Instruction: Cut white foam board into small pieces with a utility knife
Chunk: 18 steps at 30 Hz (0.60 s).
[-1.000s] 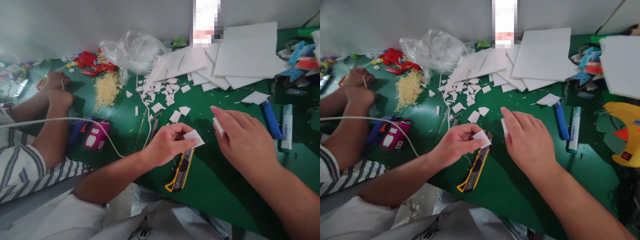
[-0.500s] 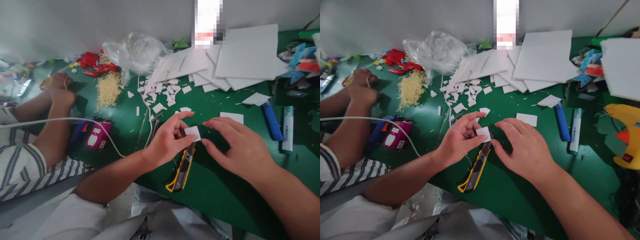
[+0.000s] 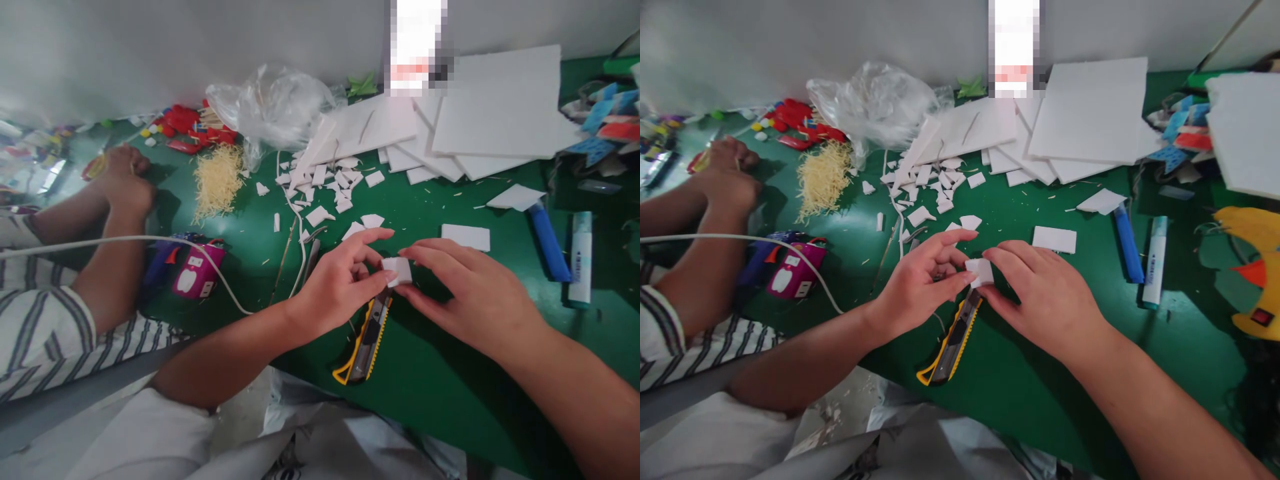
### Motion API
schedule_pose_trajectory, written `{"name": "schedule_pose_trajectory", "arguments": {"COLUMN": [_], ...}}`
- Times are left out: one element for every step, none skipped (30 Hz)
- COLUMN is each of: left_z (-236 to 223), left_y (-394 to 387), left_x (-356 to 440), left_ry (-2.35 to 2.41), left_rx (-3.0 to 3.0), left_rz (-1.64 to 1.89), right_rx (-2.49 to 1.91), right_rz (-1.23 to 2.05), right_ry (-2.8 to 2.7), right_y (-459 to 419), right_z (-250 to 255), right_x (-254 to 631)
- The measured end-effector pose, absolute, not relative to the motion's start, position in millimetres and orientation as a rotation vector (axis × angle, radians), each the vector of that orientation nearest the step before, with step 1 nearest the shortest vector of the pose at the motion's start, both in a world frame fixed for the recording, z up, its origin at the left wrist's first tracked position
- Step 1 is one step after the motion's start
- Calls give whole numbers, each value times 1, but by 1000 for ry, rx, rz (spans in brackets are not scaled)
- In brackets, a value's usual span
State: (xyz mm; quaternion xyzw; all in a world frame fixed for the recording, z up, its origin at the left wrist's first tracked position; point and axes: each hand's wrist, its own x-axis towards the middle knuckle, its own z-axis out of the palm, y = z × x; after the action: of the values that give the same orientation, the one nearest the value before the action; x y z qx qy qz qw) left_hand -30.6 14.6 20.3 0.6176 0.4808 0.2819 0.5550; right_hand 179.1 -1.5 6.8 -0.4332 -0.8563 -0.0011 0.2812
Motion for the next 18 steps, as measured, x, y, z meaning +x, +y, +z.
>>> {"name": "schedule_pose_trajectory", "arguments": {"left_z": [22,25,28,32,36,41,45,48,51,52,53,54,54,54,54,54,55,55], "left_y": [14,13,11,9,5,1,-3,-7,-11,-14,-16,-18,-19,-20,-21,-21,-21,-21], "left_x": [-33,-34,-35,-34,-32,-29,-25,-20,-15,-11,-8,-7,-8,-11,-15,-21,-27,-33], "left_ry": [1188,1261,1339,1418,1475,1490,1479,1465,1425,1401,1377,1359,1352,1351,1352,1363,1379,1392], "left_rx": [1555,1682,1824,1963,2071,2138,2167,2182,2194,2208,2226,2252,2284,2322,2370,2427,2490,2557], "left_rz": [637,582,488,364,197,20,-163,-315,-435,-524,-583,-616,-626,-612,-566,-493,-383,-247], "right_rx": [-1205,-1258,-1316,-1379,-1436,-1482,-1516,-1541,-1556,-1560,-1559,-1556,-1554,-1554,-1556,-1565,-1578,-1590], "right_rz": [-21,-42,-68,-92,-114,-130,-141,-146,-151,-155,-159,-161,-161,-158,-156,-153,-156,-165], "right_ry": [-2287,-2275,-2263,-2250,-2238,-2233,-2232,-2234,-2238,-2242,-2246,-2248,-2250,-2251,-2255,-2260,-2266,-2271], "right_y": [0,0,1,2,3,3,4,4,4,4,4,4,4,4,3,3,2,2], "right_z": [6,5,4,2,1,0,-1,-1,-2,-2,-2,-3,-3,-4,-5,-5,-5,-6], "right_x": [181,183,185,187,188,190,192,193,194,195,195,195,194,193,192,191,190,189]}}
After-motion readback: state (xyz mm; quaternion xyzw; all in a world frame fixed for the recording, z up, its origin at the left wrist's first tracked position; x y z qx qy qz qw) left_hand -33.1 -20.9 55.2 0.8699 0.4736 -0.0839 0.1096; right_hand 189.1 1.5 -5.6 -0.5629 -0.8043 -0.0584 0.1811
